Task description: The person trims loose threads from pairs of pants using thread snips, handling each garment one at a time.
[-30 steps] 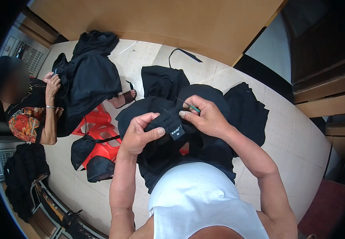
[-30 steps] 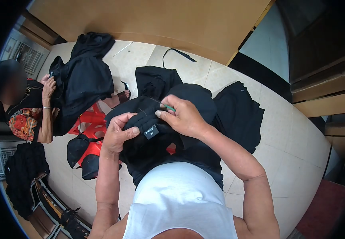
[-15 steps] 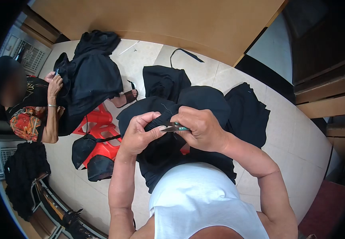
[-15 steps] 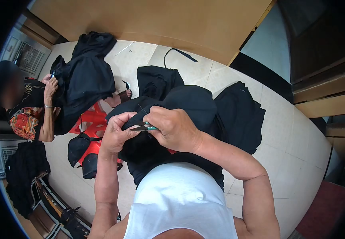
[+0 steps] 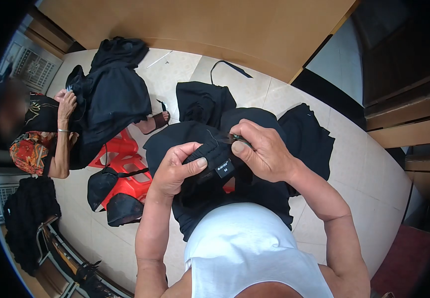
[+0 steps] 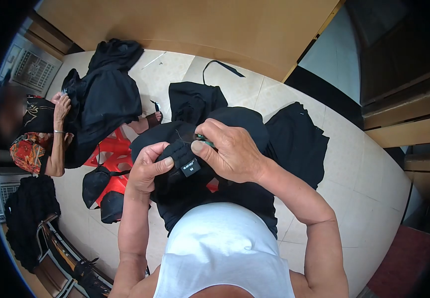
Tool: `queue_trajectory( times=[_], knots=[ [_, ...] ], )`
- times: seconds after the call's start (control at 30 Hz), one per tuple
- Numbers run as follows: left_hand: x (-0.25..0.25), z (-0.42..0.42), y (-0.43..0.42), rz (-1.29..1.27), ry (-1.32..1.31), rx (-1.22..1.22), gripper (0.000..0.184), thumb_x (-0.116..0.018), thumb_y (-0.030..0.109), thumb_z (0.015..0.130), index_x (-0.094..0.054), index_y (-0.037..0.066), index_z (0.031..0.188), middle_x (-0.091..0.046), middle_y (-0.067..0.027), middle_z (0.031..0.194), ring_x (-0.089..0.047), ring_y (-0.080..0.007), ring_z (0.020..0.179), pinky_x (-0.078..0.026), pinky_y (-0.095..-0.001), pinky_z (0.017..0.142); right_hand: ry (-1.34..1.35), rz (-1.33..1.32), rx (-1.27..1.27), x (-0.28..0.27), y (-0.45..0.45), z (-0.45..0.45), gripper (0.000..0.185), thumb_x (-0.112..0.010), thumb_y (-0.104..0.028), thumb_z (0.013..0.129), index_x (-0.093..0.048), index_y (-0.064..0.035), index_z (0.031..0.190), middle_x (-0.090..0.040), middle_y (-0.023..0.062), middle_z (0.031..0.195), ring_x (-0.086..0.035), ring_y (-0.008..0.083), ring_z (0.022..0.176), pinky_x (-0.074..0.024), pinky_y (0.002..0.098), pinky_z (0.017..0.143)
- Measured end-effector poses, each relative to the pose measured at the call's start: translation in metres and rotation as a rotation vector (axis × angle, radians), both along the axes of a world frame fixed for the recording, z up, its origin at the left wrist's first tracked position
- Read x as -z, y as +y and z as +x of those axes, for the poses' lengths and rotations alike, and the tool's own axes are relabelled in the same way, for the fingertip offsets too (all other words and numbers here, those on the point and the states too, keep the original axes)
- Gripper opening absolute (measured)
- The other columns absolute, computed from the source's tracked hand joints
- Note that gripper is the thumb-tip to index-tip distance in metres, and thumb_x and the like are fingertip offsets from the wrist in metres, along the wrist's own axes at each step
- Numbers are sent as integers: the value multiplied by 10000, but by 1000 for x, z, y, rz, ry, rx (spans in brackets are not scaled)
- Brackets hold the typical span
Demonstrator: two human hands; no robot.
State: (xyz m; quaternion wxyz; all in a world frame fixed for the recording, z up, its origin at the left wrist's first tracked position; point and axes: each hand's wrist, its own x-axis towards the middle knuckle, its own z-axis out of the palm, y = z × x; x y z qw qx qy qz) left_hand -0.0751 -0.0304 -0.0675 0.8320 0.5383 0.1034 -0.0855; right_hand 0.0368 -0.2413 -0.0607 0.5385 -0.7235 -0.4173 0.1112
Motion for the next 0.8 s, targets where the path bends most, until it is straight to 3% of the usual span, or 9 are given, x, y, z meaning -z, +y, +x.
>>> queue_trajectory(
  times=[0.1,0.27,0.8],
  knots=[
    [5,-1,2,-124,29,2,170,-717,55,883,-689,0,1042,-689,-22,858,-584,-43,701,-470,-149,716,-244,-104,-25,7,-3,7,275,-537,-303,1043,-596,-75,899,-518,51,753,-440,191,564,-374,324,531],
    [3,7,-1,-178,45,-16,177,-691,63,898,-681,-7,1059,-694,-23,861,-585,-40,676,-467,-140,702,-331,-101,-100,9,-6,13,266,-538,-290,1038,-587,-86,875,-493,41,754,-427,193,565,-359,325,521],
    [-9,31,-10,-155,111,-28,190,-694,68,899,-684,-3,1075,-703,-19,875,-592,-37,694,-466,-138,701,-409,-84,-62,4,-4,31,238,-616,-225,987,-568,-104,788,-484,20,720,-407,178,531,-340,307,489]
  ],
)
